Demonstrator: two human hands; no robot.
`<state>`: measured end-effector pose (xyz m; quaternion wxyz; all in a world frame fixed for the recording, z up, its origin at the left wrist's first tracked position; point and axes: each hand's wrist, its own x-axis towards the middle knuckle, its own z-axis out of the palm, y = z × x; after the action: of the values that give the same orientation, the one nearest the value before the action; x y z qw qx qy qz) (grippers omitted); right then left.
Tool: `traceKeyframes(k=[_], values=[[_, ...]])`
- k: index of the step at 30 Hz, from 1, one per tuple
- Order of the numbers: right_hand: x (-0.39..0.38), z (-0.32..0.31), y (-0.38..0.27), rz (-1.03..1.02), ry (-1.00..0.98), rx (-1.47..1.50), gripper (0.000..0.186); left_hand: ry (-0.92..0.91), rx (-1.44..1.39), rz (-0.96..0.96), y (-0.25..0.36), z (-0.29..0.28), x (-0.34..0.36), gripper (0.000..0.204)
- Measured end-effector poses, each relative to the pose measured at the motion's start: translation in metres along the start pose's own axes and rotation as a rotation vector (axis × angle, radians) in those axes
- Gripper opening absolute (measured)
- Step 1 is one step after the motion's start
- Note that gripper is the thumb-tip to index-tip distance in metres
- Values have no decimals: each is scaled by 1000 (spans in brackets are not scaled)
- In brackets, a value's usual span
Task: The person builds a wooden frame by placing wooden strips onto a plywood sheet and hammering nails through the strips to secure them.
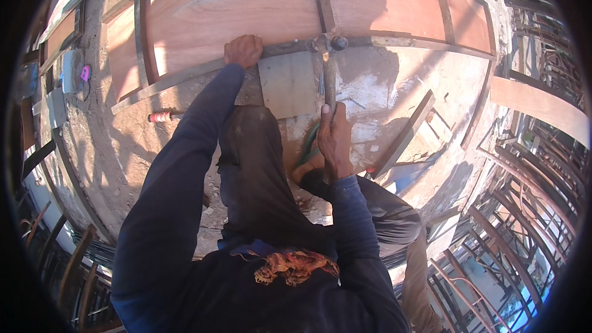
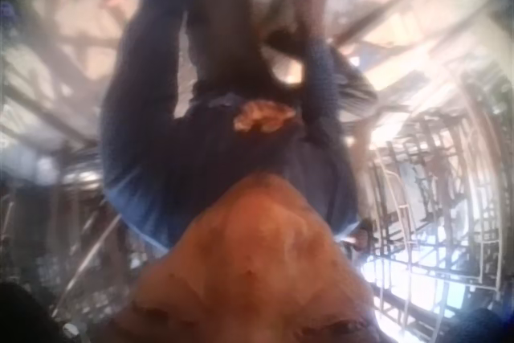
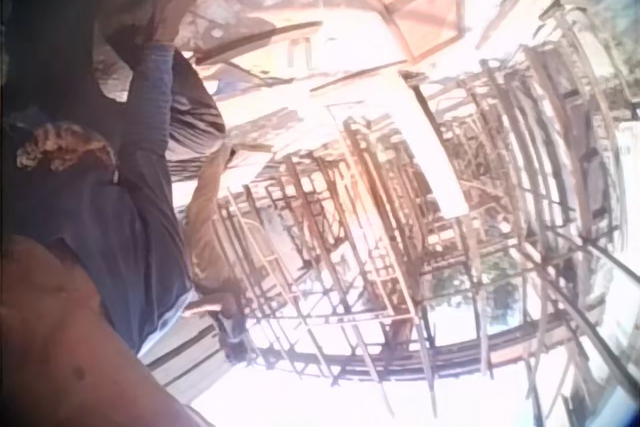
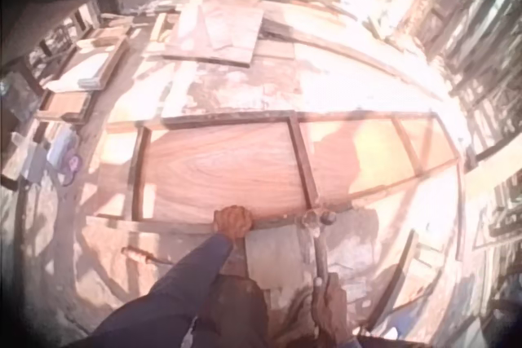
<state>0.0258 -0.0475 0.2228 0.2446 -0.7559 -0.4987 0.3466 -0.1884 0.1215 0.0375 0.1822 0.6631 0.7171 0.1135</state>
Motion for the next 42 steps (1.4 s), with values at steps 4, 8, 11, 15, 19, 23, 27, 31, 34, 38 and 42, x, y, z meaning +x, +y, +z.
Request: traceKeyframes(k=[4,8,11,15,19,23,27,31,34,38,42], values=[[2,-7,-23,9,-45,-108,31,-102,66,53,4,-6,-2,39],[8,-4,-30,-73,-16,-141,30,-89,63,182,-5,-6,-1,39],[8,-7,-23,-39,10,-96,32,-122,136,351,19,-29,-17,45],[1,-6,-15,71,35,-34,30,-203,162,412,14,-29,-15,56],[-7,1,-8,54,14,-71,32,-224,196,441,2,-26,-8,58],[-12,5,-5,55,11,-55,30,-227,199,510,0,-25,-3,56],[-13,5,-4,54,12,-40,28,-389,241,517,7,-31,5,56],[-7,11,-3,-27,21,-121,26,-390,183,518,3,-33,8,56],[0,12,-14,7,-13,-154,25,-379,167,515,1,-29,7,54],[5,1,-52,-67,11,-171,23,-357,167,515,-5,-22,8,37],[3,-24,-98,-219,230,-10,23,-337,180,479,-6,-16,3,22]])
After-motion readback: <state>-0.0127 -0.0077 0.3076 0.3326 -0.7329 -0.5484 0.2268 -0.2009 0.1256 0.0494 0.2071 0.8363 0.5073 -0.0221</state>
